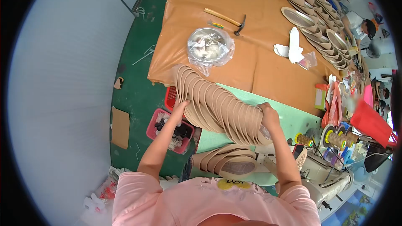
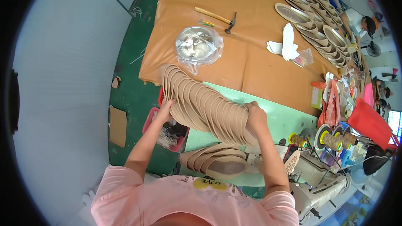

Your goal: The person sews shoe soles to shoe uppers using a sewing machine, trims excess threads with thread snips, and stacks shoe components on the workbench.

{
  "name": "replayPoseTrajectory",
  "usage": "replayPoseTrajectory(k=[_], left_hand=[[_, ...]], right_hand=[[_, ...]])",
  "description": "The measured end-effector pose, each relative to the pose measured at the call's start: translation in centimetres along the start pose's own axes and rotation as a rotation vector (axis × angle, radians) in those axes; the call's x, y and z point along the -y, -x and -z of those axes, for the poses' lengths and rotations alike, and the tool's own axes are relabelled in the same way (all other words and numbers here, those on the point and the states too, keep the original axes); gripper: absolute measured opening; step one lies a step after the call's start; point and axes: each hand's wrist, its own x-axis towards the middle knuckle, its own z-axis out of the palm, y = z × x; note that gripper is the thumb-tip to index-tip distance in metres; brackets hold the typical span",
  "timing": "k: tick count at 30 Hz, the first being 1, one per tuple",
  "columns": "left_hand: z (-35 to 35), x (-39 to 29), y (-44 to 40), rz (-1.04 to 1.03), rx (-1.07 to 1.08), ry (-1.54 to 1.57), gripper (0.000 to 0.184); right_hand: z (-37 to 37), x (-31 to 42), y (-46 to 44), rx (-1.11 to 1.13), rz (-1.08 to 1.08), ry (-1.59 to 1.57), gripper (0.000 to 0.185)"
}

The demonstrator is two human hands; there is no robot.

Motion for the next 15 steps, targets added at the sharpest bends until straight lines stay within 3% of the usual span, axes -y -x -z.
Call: replayPoseTrajectory(k=[4, 7, 10, 15], left_hand=[[0.9, 2.9, -0.5, -0.143, 0.003, -0.203, 0.071], [-2.9, 1.5, 2.3, -0.213, -0.144, -0.134, 0.069], [-3.5, 2.9, 3.0, -0.204, -0.174, -0.057, 0.066], [-4.5, 3.9, 3.9, -0.108, -0.175, 0.12, 0.061]], right_hand=[[-0.6, -7.1, -3.1, 0.418, -0.089, -0.071, 0.035], [-0.2, -9.1, -4.7, 0.671, -0.224, -0.244, 0.043], [-2.2, -11.9, -5.2, 0.822, -0.245, -0.203, 0.038], [-1.4, -11.2, -3.2, 0.804, -0.345, -0.428, 0.034]])
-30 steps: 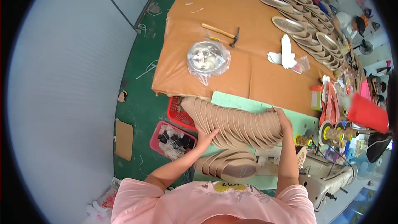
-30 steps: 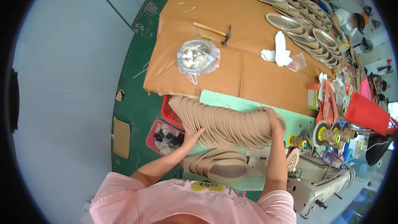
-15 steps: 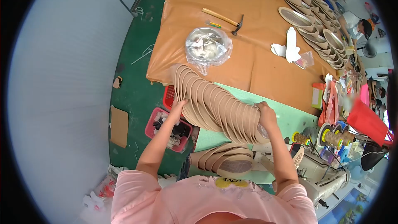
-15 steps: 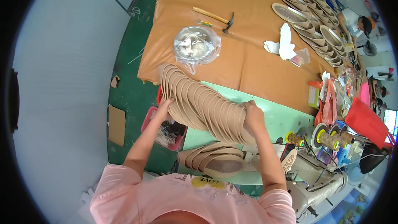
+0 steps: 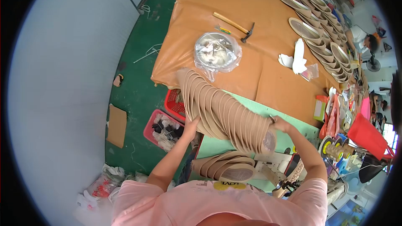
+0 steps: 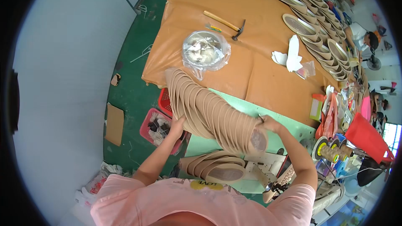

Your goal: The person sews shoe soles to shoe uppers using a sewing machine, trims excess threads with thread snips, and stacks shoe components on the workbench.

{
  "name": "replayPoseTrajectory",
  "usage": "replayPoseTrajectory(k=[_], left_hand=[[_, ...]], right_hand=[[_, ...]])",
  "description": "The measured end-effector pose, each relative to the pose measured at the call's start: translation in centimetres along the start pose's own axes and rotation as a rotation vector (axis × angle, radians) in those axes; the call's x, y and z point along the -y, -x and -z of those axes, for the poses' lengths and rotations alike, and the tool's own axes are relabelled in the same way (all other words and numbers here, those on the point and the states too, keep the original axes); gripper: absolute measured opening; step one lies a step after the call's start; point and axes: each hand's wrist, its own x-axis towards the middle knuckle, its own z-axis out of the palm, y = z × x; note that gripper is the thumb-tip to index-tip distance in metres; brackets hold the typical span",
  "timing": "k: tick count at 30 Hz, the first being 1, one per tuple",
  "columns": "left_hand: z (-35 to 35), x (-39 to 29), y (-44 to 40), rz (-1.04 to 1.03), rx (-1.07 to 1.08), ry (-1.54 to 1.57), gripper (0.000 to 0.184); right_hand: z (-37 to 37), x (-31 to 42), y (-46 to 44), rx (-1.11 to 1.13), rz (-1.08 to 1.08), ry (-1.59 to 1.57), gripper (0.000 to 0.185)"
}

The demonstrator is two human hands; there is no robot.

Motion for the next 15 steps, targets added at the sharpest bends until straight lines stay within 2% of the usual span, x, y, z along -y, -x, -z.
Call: replayPoseTrajectory(k=[2, 5, 8, 9, 13, 15], left_hand=[[0.1, 0.8, -0.4, 0.005, 0.003, 0.103, 0.049], [0.6, 0.6, -0.9, 0.184, 0.051, 0.397, 0.046], [1.1, -1.1, -1.4, 0.253, 0.056, 0.469, 0.046], [1.2, -1.9, -1.7, 0.278, 0.052, 0.499, 0.046], [0.8, -7.7, -4.8, 0.224, -0.05, 0.433, 0.046], [1.5, -9.6, -8.7, 0.134, 0.034, 0.464, 0.045]], right_hand=[[-1.4, -0.3, 1.3, -0.076, -0.01, -0.064, 0.033], [-3.5, 0.6, 2.5, 0.093, -0.053, -0.253, 0.025], [-5.2, 2.3, 3.7, 0.116, 0.191, -0.259, 0.023], [-5.4, 3.3, 3.9, 0.113, 0.2, -0.266, 0.022], [-7.3, 7.4, 4.1, 0.041, 0.31, -0.323, 0.024], [-8.7, 10.6, 3.3, -0.052, 0.442, -0.367, 0.025]])
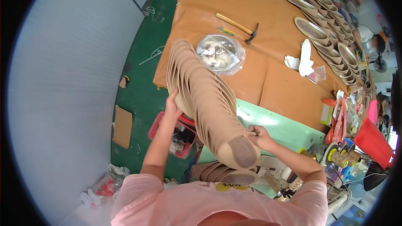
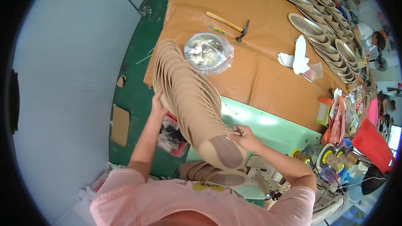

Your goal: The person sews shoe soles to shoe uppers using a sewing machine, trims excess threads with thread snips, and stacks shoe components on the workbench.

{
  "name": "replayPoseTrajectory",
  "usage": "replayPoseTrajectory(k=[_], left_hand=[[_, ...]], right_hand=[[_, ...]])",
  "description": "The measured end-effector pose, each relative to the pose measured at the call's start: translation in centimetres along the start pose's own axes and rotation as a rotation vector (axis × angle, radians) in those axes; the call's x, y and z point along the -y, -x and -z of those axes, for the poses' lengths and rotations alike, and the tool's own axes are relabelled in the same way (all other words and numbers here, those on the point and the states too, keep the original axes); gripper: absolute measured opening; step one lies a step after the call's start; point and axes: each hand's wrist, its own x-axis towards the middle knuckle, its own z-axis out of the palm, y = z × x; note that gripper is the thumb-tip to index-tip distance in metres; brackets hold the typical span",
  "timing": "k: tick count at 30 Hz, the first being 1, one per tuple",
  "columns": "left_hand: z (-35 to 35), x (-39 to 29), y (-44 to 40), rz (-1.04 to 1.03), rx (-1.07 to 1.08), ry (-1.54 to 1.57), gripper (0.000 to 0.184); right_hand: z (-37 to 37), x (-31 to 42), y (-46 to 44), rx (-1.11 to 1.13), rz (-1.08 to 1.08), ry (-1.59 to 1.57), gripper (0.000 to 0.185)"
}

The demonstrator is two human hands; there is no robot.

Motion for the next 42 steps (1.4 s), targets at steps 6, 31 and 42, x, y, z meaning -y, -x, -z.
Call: replayPoseTrajectory(k=[6, 31, 42], left_hand=[[-4.2, -7.2, -12.3, -0.008, 0.036, -0.043, 0.048], [-1.8, -8.9, -22.9, -0.988, -0.357, -2.129, 0.066], [-1.5, -9.0, -22.7, -1.097, -0.367, -2.007, 0.065]], right_hand=[[-7.7, 4.2, -8.0, -0.336, 0.445, -0.069, 0.024], [7.3, 19.5, -51.7, -0.989, 0.351, 0.054, 0.037], [12.1, 24.0, -60.0, -0.971, 0.429, 0.219, 0.035]])
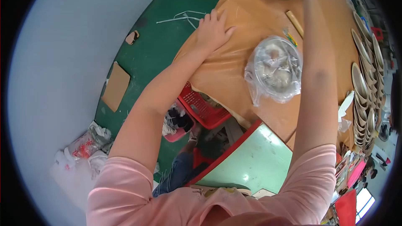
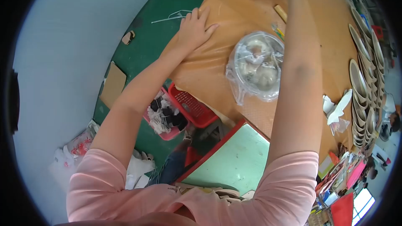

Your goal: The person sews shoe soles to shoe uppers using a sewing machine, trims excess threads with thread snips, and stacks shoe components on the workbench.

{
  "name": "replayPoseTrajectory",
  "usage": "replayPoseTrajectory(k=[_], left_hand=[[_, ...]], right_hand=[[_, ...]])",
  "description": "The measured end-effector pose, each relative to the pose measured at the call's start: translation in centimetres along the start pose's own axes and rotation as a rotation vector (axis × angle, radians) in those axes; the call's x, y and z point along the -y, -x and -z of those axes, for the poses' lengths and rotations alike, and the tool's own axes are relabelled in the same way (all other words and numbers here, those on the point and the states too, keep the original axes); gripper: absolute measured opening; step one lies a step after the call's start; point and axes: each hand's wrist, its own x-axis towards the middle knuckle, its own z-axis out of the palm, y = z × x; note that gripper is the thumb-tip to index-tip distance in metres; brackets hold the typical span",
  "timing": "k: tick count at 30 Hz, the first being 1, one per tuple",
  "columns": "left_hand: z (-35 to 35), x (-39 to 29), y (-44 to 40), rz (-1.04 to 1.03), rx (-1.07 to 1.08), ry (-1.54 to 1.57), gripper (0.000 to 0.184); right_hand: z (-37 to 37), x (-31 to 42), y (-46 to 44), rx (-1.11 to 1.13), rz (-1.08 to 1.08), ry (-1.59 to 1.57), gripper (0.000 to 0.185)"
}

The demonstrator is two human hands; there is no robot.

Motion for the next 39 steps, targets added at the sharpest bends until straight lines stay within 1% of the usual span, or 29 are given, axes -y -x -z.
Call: replayPoseTrajectory(k=[1, 4, 5, 7, 8, 10, 12, 13, 14, 16, 18, 20, 21, 23, 26, 27, 30, 32, 33, 36, 38, 39], left_hand=[[0.1, 0.0, 0.1, 0.012, 0.027, 0.021, 0.065], [-0.3, 0.2, 0.0, -0.003, 0.0, 0.035, 0.066], [-0.3, 0.0, 0.0, 0.002, 0.01, 0.032, 0.066], [-0.1, 0.0, -0.1, 0.01, 0.012, 0.03, 0.066], [0.0, -0.1, -0.1, 0.016, 0.017, 0.023, 0.066], [0.1, -0.3, -0.2, 0.02, 0.017, 0.015, 0.065], [-0.3, -0.1, -0.3, 0.02, 0.018, 0.038, 0.063], [-0.9, 0.2, -0.1, 0.005, -0.013, 0.047, 0.062], [-1.5, 0.6, -0.2, -0.008, -0.05, 0.054, 0.06], [-1.3, 0.9, 0.0, -0.083, -0.051, 0.104, 0.058], [-0.9, 1.1, 0.0, -0.107, -0.048, 0.012, 0.051], [4.1, -0.9, -2.2, -0.097, 0.31, -0.148, 0.047], [6.8, -2.0, -2.4, -0.088, 0.504, -0.238, 0.045], [10.2, -3.8, -1.8, -0.133, 0.399, 0.02, 0.038], [16.9, -7.0, 1.0, -0.242, 0.211, 0.442, 0.03], [19.4, -8.6, 2.4, -0.28, 0.14, 0.597, 0.028], [27.0, -13.5, 6.0, -0.407, 0.02, 0.889, 0.017], [29.6, -15.5, 8.4, -0.544, 0.103, 0.959, 0.013], [30.0, -15.9, 9.9, -0.608, 0.145, 0.993, 0.014], [29.2, -15.5, 15.4, -0.758, 0.314, 0.846, 0.028], [26.4, -13.9, 19.0, -0.652, 0.389, 0.881, 0.031], [25.1, -13.3, 20.3, -0.594, 0.43, 0.9, 0.033]], right_hand=[[0.1, -0.2, -0.6, 0.048, 0.013, -0.047, 0.035], [1.5, -0.7, -0.6, 0.156, 0.033, -0.2, 0.033], [2.2, -1.0, 0.2, 0.171, 0.047, -0.241, 0.033], [4.8, -1.0, 2.6, 0.133, 0.075, -0.262, 0.032], [7.0, 0.1, 5.0, 0.079, -0.007, -0.163, 0.025], [12.6, 4.6, 13.5, 0.218, 0.141, -0.4, 0.022], [17.9, 8.6, 20.9, 0.327, 0.13, -0.384, 0.028], [19.9, 9.5, 24.1, 0.332, 0.097, -0.488, 0.02], [21.8, 9.6, 26.4, 0.372, 0.025, -0.529, 0.018], [25.4, 9.6, 31.0, 0.366, -0.073, -0.603, 0.015], [29.4, 9.8, 35.4, 0.374, -0.223, -0.583, 0.013], [32.9, 9.7, 38.4, 0.372, -0.248, -0.664, 0.012], [34.3, 9.2, 39.5, 0.332, -0.272, -0.62, 0.013], [36.9, 7.3, 41.2, 0.258, -0.328, -0.54, 0.014], [39.6, 2.2, 44.7, 0.151, -0.31, -0.27, 0.014], [40.4, 1.3, 46.3, 0.136, -0.276, -0.239, 0.014], [41.3, -2.9, 52.1, 0.186, -0.194, -0.145, 0.011], [41.7, -2.9, 56.8, 0.204, -0.175, -0.046, 0.009], [42.4, -2.3, 59.2, 0.26, -0.14, 0.042, 0.007], [46.4, -1.4, 66.2, 0.403, -0.05, 0.283, 0.005], [49.4, -2.6, 69.5, 0.371, 0.078, 0.265, 0.01], [50.8, -2.9, 70.7, 0.365, 0.081, 0.251, 0.013]])
